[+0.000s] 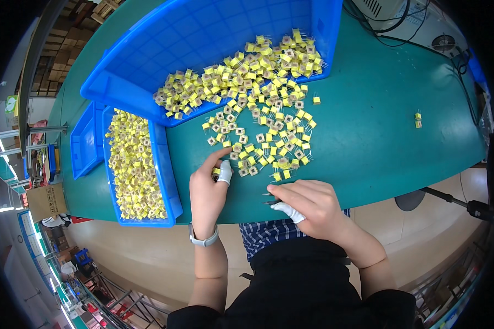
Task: The person picks up a transformer from the table, trims its metal pins using shears, and places it back onto the table, repeating the process for several others.
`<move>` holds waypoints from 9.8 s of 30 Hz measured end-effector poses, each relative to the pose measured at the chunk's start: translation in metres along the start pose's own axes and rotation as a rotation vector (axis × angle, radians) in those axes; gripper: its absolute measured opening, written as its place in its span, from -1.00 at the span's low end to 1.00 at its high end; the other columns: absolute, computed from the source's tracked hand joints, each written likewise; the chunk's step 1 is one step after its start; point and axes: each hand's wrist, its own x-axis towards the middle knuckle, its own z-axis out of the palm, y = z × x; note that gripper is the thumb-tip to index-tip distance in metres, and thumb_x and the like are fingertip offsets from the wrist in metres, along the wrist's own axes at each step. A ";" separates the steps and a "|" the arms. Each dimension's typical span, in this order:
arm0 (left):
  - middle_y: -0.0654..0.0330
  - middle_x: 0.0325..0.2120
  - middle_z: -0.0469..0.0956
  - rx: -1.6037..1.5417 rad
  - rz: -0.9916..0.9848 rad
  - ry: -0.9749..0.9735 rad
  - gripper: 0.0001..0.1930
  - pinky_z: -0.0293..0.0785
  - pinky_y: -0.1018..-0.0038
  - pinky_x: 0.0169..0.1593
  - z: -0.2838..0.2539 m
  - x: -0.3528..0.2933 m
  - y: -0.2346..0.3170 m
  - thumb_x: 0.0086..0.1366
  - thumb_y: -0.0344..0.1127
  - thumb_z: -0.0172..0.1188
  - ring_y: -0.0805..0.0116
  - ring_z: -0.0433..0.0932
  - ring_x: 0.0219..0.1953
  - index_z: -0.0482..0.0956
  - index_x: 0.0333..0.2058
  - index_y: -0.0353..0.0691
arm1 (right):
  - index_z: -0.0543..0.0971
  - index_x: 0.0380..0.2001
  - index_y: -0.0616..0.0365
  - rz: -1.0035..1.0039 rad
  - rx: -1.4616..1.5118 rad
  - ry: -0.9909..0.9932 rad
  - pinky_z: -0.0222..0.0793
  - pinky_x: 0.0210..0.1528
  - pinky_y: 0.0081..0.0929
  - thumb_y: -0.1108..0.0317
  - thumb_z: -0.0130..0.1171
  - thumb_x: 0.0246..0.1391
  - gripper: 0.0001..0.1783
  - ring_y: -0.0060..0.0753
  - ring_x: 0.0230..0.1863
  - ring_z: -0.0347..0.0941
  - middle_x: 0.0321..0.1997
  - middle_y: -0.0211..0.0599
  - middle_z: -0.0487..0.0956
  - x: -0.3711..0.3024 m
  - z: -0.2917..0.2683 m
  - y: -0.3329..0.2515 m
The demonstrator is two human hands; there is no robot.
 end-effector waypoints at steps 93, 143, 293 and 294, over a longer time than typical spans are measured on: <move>0.02 -0.18 0.61 -1.115 0.013 -0.392 -0.69 0.25 0.67 -0.46 0.010 -0.040 0.014 0.37 -0.25 0.26 0.60 0.34 -0.54 0.52 -0.06 -0.35 | 0.67 -0.11 0.33 0.130 0.042 0.088 0.58 -0.27 -0.28 0.45 0.36 0.05 -0.68 -0.05 -0.30 0.69 -0.26 -0.05 0.71 0.001 -0.001 -0.007; 0.36 -0.62 0.36 -1.314 -0.217 -0.757 -0.67 0.08 0.74 -0.60 0.009 -0.037 0.015 0.46 -0.05 0.14 0.75 0.14 -0.70 0.38 -0.14 -0.22 | 0.67 -0.08 0.28 -0.034 0.075 0.028 0.49 -0.40 -0.34 0.58 0.32 -0.13 -0.57 -0.15 -0.39 0.63 -0.25 -0.16 0.71 0.000 0.001 -0.005; 0.18 -0.46 0.54 -0.813 0.317 0.053 -0.47 0.25 0.58 -0.46 0.053 -0.041 -0.014 0.53 0.04 0.02 0.51 0.40 -0.53 0.60 -0.42 -0.35 | 0.71 -0.16 0.26 0.011 -0.043 0.015 0.46 -0.41 -0.34 0.57 0.33 -0.21 -0.59 -0.20 -0.41 0.60 -0.35 -0.22 0.67 0.009 0.018 0.004; 0.18 -0.46 0.54 -0.853 0.309 0.038 -0.45 0.25 0.57 -0.46 0.053 -0.041 -0.014 0.53 0.06 0.01 0.51 0.40 -0.54 0.60 -0.42 -0.35 | 0.71 -0.16 0.26 0.012 -0.044 0.015 0.46 -0.41 -0.34 0.57 0.33 -0.21 -0.59 -0.20 -0.41 0.60 -0.35 -0.22 0.67 0.009 0.018 0.004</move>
